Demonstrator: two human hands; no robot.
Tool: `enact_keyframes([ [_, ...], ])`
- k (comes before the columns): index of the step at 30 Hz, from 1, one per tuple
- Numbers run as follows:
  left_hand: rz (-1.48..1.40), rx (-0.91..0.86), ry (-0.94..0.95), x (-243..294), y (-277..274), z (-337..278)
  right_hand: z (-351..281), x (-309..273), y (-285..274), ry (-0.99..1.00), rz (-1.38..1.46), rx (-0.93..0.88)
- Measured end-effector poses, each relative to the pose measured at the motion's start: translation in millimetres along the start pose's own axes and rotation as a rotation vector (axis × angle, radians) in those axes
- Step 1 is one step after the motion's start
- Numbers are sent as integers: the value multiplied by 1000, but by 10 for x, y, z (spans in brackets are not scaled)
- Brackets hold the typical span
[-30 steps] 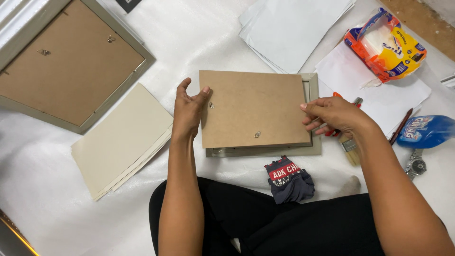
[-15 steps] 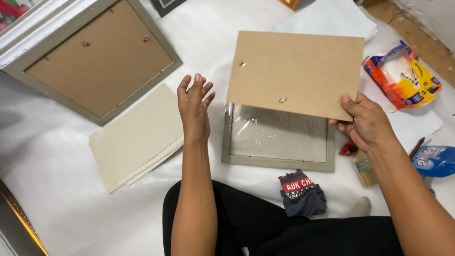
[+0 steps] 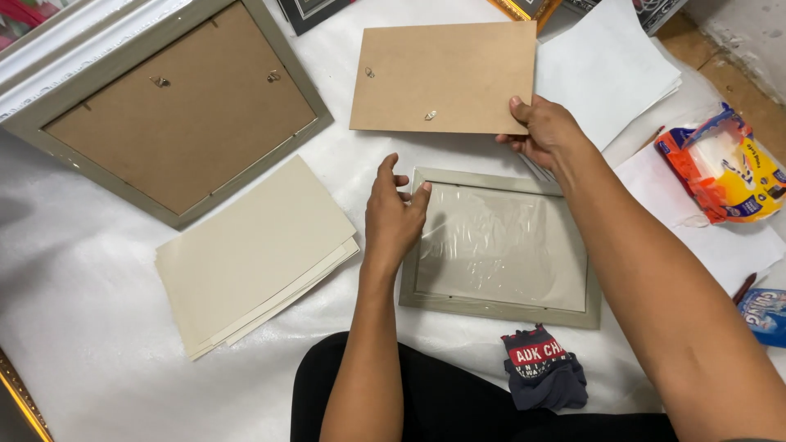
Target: Assembling a picture frame by cleaning the glass and inserting the backing board
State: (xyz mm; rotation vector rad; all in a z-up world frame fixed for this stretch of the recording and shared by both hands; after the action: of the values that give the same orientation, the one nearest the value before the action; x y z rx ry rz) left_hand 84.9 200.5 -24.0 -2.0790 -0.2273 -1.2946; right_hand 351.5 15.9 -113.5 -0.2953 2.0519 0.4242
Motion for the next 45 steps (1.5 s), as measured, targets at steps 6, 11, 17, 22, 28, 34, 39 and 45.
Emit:
enact_keyframes([
  [6, 166, -78, -55, -94, 72, 9, -413, -220, -15, 34, -29, -3],
  [11, 283, -120, -48, -399, 271, 124, -1570, -299, -531, 42, -297, 149],
  [17, 479, -188, -74, -463, 371, 16, -2336, 305, -1451, 80, -689, 383],
  [22, 540, -233, -133, -816, 530, 139, -2161, 758, -1548, 181, -754, 383],
  [28, 376, -179, -130, -649, 339, 112, -2143, 545, -1505, 34, -543, 432],
  [34, 270, -139, -98, -269, 313, -27, -2158, 243, -1227, -104, -419, 379],
  [39, 522, -118, 35, 17, 523, -161, -2097, 232, -1170, -120, -653, 327],
  [45, 842, -120, 206, -155, 883, -133, -2094, 308, -897, -10, -1129, 279],
])
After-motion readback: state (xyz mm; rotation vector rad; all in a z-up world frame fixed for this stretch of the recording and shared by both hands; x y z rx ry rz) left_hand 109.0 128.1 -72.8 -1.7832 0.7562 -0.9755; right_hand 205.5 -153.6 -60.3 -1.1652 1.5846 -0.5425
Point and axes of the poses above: each hand's wrist, its own z-axis towards the middle knuckle, its own y-axis out of the palm, x = y × z, the point moved 8 cm from there along z, towards the middle knuckle, and after that the axes turned 8 degrees about z, right-handed, at the moved point
